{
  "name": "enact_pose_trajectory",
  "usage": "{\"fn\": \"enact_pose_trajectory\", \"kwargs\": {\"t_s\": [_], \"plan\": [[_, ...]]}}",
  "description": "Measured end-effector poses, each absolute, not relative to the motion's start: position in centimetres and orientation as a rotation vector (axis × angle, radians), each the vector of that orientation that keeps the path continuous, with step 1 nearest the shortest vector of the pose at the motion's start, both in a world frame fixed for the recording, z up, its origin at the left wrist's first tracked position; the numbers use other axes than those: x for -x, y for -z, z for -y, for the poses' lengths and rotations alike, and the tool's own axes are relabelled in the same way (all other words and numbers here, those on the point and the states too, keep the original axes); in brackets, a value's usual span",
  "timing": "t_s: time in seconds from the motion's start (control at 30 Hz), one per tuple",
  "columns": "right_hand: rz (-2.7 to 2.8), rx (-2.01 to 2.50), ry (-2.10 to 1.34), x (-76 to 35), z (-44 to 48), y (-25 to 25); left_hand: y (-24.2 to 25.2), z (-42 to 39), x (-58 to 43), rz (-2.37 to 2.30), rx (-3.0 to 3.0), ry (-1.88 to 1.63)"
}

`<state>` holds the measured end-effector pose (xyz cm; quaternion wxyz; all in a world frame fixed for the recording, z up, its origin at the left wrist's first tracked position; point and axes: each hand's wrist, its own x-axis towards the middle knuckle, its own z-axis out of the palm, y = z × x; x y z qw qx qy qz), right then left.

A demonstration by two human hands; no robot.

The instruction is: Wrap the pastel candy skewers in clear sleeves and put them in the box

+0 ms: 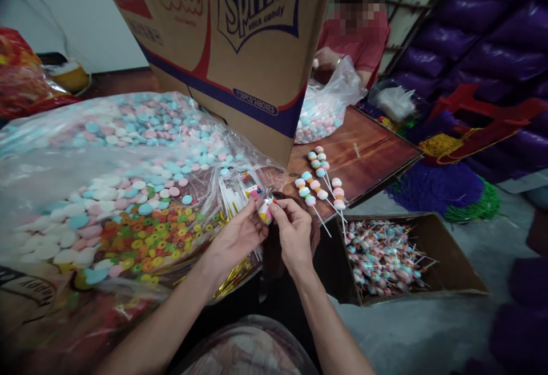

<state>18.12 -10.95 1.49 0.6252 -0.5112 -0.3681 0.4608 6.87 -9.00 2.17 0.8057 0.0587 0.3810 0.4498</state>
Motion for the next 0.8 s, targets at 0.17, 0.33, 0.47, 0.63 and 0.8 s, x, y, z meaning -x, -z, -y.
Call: {"fn": "enact_pose_trajectory", "kwargs": {"t_s": [0.17,0.33,0.47,0.63,0.8], "plan": [[0.944,1.303,-0.956,-19.0,11.6,-1.1,-1.7,8.0,-7.4,-0.825,-0.076,-1.091],[0.965,1.367,-0.932,-19.4,12.0,-0.7,-1.7,8.9,-8.0,-0.903,-0.278,-1.279],[1.008,1.389,-0.921,-19.8,12.1,-1.3,-2.0,9.1,-7.9,-0.926,-0.369,-1.258],[1.133,1.386,-0.987,-21.1,12.0,-1.8,-1.7,8.6,-6.9,-0.92,-0.355,-1.242],[1.001,1.305,-1.028,-20.8,12.2,-1.4,-1.9,8.5,-7.4,-0.924,-0.304,-1.341]]}}
